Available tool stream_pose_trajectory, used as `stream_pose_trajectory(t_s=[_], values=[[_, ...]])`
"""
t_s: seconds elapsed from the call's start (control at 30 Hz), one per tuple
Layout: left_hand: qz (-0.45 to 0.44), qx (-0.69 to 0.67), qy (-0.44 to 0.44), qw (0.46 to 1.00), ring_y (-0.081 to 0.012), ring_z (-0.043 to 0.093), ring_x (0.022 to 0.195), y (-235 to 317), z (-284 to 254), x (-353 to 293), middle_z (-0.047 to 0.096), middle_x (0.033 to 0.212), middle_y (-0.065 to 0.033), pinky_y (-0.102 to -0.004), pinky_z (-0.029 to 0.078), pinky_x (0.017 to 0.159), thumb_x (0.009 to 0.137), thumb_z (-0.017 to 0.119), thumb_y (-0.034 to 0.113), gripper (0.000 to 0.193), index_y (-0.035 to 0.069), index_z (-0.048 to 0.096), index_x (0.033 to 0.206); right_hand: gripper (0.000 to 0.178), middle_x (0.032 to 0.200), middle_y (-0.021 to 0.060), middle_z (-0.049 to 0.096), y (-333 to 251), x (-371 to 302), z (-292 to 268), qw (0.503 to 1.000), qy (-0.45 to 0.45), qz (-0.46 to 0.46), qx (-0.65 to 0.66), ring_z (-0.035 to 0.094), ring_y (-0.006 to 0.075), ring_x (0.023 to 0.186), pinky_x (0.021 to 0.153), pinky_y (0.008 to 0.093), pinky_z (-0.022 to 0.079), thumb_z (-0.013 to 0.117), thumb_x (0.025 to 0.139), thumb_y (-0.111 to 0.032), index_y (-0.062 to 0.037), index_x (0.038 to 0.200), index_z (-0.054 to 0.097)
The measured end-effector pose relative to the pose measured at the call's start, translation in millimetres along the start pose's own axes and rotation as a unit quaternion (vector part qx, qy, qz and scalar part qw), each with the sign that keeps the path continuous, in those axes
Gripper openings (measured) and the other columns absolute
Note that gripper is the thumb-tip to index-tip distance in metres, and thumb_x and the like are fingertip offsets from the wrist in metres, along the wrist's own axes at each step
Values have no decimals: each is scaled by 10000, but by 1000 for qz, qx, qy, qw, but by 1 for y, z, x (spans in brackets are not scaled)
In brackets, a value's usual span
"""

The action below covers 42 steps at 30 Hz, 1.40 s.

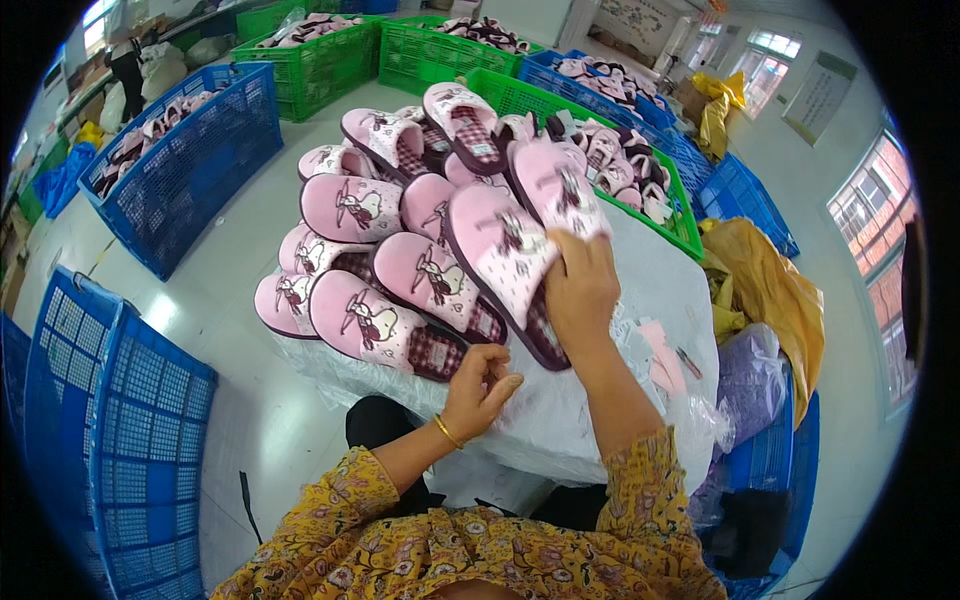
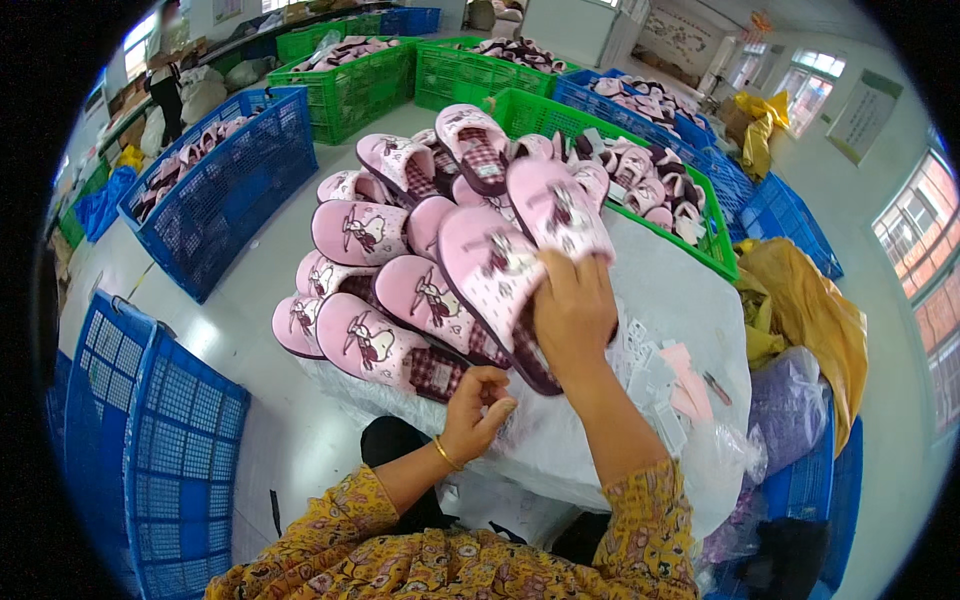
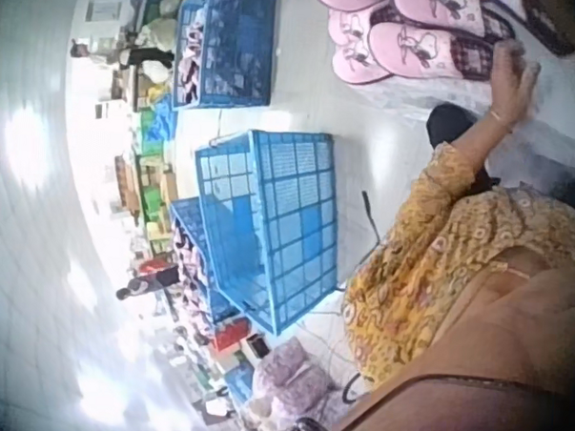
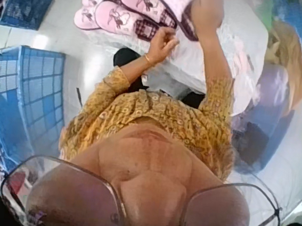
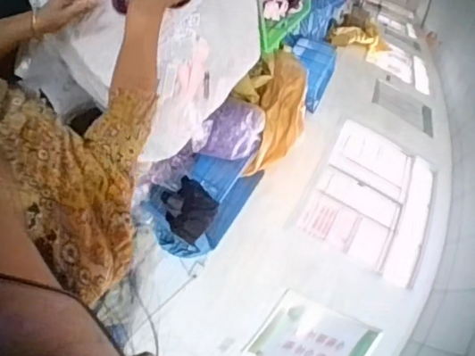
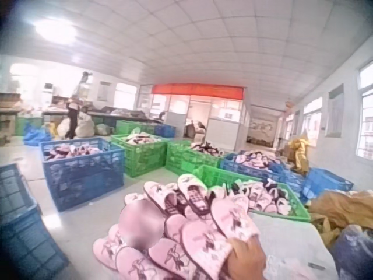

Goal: The person sits on the floor and repeatedly picks up pairs of pink slippers, separates small paper tags, and attaches them to the slippers. The person then places the tagged slippers into a green basket.

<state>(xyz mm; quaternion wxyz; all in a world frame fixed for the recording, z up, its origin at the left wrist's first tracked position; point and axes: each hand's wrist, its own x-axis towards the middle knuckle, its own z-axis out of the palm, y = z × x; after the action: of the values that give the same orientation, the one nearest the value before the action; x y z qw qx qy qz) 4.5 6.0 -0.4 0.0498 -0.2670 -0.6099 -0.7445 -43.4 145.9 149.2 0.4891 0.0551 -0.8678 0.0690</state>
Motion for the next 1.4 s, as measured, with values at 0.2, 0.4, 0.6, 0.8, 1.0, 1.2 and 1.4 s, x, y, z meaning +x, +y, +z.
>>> stream_pose_trajectory(t_s=[0.2, 0.4, 0.6, 0.8, 1.0, 1.2, 1.4], values=[[-82, -97, -33, 991, -154, 544, 987, 29, 4, -18, 485, 1198, -97, -282, 484, 773, 834, 723, 63, 653, 53, 358, 1375, 229, 862, 129, 579, 4, -97, -55, 989, -68, 127, -43, 556, 346, 822, 742, 437, 465, 639, 766, -46, -94, 987, 671], [-33, 174, -26, 984, -308, 548, 1024, 15, 0, -14, 537, 1125, -180, -385, 455, 928, 821, 639, -6, 415, -6, 500, 1211, 232, 912, 132, 616, -10, -156, -64, 972, -98, 214, 8, 566, 352, 867, 799, 452, 459, 625, 808, -80, -94, 1038, 655], [107, 317, -59, 940, -420, 501, 1188, -18, -16, -6, 549, 1238, -239, -464, 391, 1048, 782, 544, -83, 384, -8, 549, 1158, 455, 1132, 219, 624, -4, -173, -76, 936, -203, 260, 120, 568, 435, 1039, 889, 495, 455, 660, 852, -202, -44, 1263, 550], [74, 269, -73, 958, -302, 525, 1212, -7, -25, -16, 559, 1285, -157, -373, 414, 1024, 872, 543, -68, 377, 13, 561, 1240, 279, 887, 127, 697, 37, -187, -121, 930, -120, 336, 91, 667, 253, 743, 679, 351, 524, 663, 870, -153, -73, 1137, 645], [47, 277, -72, 957, -260, 511, 1204, 2, -15, -27, 544, 1293, -135, -350, 399, 1032, 922, 565, 27, 330, 17, 555, 1252, 260, 976, 126, 678, 136, -196, -116, 932, -160, 323, -49, 634, 301, 902, 798, 404, 507, 686, 830, -179, -75, 1067, 663], [57, 274, -79, 957, -278, 529, 1198, 8, -24, -37, 523, 1307, -166, -354, 461, 983, 927, 570, 27, 312, -14, 543, 1235, 318, 998, 134, 681, 236, -191, -95, 921, -148, 316, -175, 599, 346, 967, 864, 445, 481, 709, 763, -172, -75, 1063, 669], [35, 288, -80, 954, -280, 528, 1203, 16, -16, -40, 514, 1320, -162, -358, 480, 961, 902, 571, -5, 328, 12, 545, 1229, 542, 1150, 130, 673, 307, -188, -71, 843, -300, 411, -175, 591, 372, 1087, 949, 483, 446, 716, 768, -386, -106, 1219, 606]])
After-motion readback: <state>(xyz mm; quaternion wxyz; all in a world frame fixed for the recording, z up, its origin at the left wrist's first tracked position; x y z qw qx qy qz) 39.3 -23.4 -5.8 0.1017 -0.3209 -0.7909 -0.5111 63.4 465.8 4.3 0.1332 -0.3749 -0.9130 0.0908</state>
